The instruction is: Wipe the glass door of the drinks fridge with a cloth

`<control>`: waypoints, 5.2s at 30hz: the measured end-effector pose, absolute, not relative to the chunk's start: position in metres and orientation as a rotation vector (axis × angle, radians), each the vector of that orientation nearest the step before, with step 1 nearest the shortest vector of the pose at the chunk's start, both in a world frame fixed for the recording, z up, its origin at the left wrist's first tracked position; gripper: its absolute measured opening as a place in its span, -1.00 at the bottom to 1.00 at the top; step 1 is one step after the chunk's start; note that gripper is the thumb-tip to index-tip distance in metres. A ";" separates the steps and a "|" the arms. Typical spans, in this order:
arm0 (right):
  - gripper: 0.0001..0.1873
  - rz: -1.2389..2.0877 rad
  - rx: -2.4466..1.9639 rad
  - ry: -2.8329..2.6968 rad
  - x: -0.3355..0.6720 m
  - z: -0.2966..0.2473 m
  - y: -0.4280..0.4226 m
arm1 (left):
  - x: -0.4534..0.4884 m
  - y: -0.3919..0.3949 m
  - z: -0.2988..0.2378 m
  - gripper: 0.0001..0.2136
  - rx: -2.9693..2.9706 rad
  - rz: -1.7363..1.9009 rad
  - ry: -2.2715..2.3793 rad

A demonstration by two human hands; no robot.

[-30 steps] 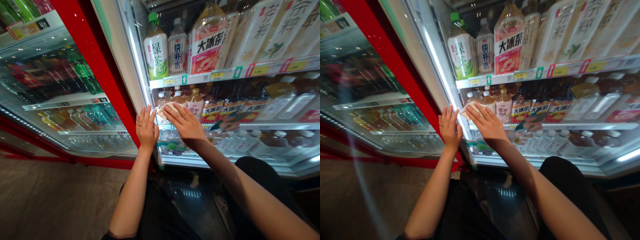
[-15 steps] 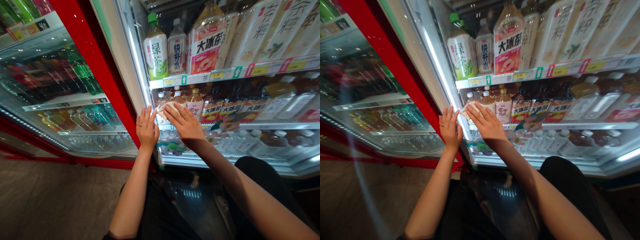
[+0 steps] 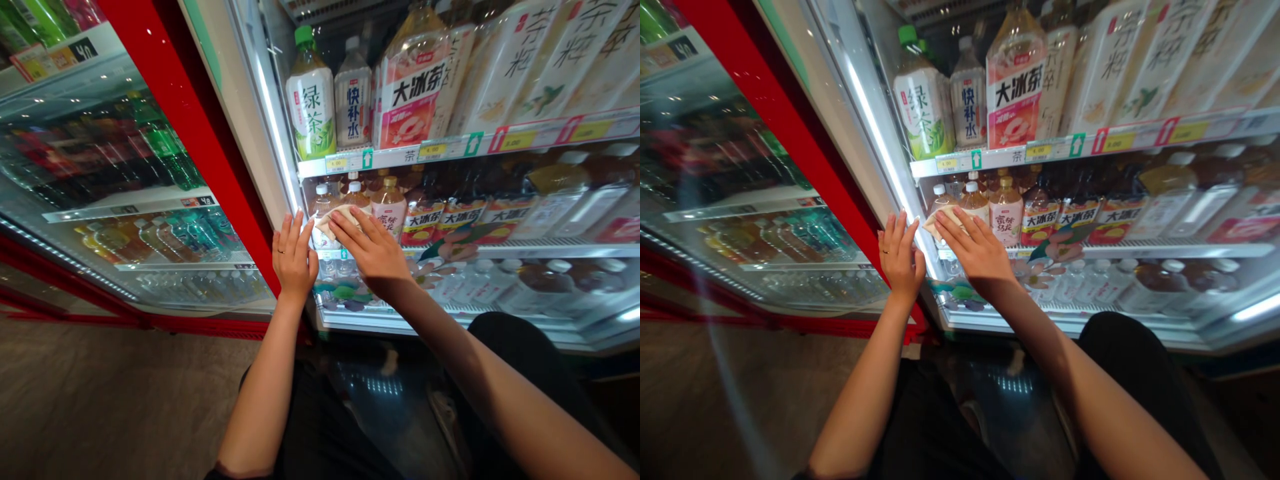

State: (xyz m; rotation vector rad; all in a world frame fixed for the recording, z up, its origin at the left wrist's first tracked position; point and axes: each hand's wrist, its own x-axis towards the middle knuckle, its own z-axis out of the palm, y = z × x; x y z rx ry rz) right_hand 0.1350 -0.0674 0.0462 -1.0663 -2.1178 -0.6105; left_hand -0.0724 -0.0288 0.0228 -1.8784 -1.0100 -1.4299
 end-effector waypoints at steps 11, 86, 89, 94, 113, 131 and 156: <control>0.02 -0.646 -1.072 -2.121 0.142 0.041 -0.072 | -0.071 -0.028 0.025 -0.41 -1.811 -1.406 -0.962; 0.04 -0.622 -1.091 -2.095 0.139 0.036 -0.074 | -0.069 -0.029 0.026 -0.45 -1.799 -1.428 -0.938; 0.07 -0.598 -1.103 -2.076 0.148 0.035 -0.077 | -0.069 -0.030 0.026 -0.45 -1.780 -1.387 -0.969; 0.11 -0.583 -1.124 -2.046 0.150 0.039 -0.076 | -0.069 -0.029 0.024 -0.44 -1.800 -1.381 -0.966; 0.11 -0.618 -1.121 -2.028 0.148 0.039 -0.076 | -0.064 -0.028 0.024 -0.48 -1.836 -1.402 -0.908; 0.12 -0.629 -1.142 -2.037 0.152 0.043 -0.077 | -0.066 -0.026 0.022 -0.44 -1.875 -1.444 -0.907; 0.08 -0.572 -1.182 -2.023 0.161 0.036 -0.083 | -0.066 -0.026 0.020 -0.44 -1.896 -1.451 -0.910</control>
